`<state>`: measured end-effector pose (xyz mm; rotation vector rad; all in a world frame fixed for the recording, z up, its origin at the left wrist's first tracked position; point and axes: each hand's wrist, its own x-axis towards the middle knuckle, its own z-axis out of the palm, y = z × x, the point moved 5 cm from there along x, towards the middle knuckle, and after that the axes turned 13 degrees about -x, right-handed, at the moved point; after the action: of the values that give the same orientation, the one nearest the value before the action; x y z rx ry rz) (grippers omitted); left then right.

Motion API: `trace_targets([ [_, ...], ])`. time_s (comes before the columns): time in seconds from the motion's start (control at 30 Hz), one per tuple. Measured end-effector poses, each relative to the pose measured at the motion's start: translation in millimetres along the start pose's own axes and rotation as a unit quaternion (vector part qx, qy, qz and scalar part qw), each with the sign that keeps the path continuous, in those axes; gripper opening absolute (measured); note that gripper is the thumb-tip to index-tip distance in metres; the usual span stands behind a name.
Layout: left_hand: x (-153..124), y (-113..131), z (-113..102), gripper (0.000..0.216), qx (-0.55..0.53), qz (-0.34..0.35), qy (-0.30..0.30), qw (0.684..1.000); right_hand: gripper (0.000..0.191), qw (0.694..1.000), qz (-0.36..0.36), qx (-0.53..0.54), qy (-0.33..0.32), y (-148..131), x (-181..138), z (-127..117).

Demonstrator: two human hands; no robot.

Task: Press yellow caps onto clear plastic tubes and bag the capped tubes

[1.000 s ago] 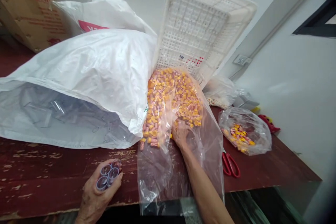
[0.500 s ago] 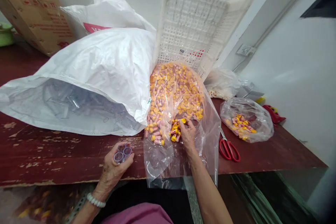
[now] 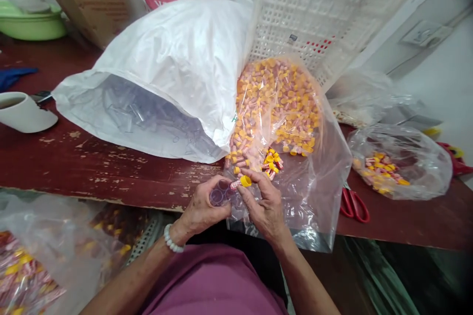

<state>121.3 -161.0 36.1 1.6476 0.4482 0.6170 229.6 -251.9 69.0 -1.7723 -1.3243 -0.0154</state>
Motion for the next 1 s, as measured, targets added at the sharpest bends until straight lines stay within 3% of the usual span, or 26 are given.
trace_targets([
  [0.1, -1, -2, 0, 0.027, -0.014, -0.019, -0.004, 1.000, 0.031, 0.997, -0.041, -0.010, -0.058, 0, 2, -3],
  [0.17, -3, -5, -1, 0.029, -0.007, -0.029, -0.006, 1.000, 0.028, 0.998, -0.009, 0.020, -0.058, 4, 8, -8],
  [0.3, -8, -4, 8, 0.034, 0.036, -0.036, -0.043, 0.998, 0.026, 0.990, 0.104, 0.033, 0.090, 11, 23, -13],
  [0.37, -11, -1, 17, 0.029, 0.066, -0.024, -0.071, 0.995, 0.027, 0.992, 0.066, 0.000, 0.105, 4, 28, 1],
  [0.47, -16, -3, 27, 0.024, 0.054, -0.019, -0.080, 0.995, 0.033, 0.998, -0.009, -0.023, 0.057, 1, 27, 24],
  [0.53, -16, -12, 25, 0.025, -0.009, -0.050, -0.045, 0.998, 0.027, 0.997, 0.001, -0.029, 0.070, 14, 23, 22],
  [0.63, -15, -33, 10, 0.023, -0.114, -0.121, 0.038, 0.985, 0.021, 0.984, 0.090, -0.113, 0.106, 57, 15, -2],
  [0.73, -11, -45, -1, 0.027, -0.165, -0.161, 0.071, 0.971, 0.020, 0.963, 0.177, -0.188, 0.078, 107, 10, -22],
  [0.87, -6, -35, 1, 0.027, -0.137, -0.121, 0.046, 0.982, 0.023, 0.960, 0.213, -0.181, 0.029, 146, 8, -27],
  [1.0, -3, -21, 6, 0.023, -0.049, -0.067, 0.028, 0.996, 0.013, 0.959, 0.244, -0.143, 0.002, 146, 13, -30],
])
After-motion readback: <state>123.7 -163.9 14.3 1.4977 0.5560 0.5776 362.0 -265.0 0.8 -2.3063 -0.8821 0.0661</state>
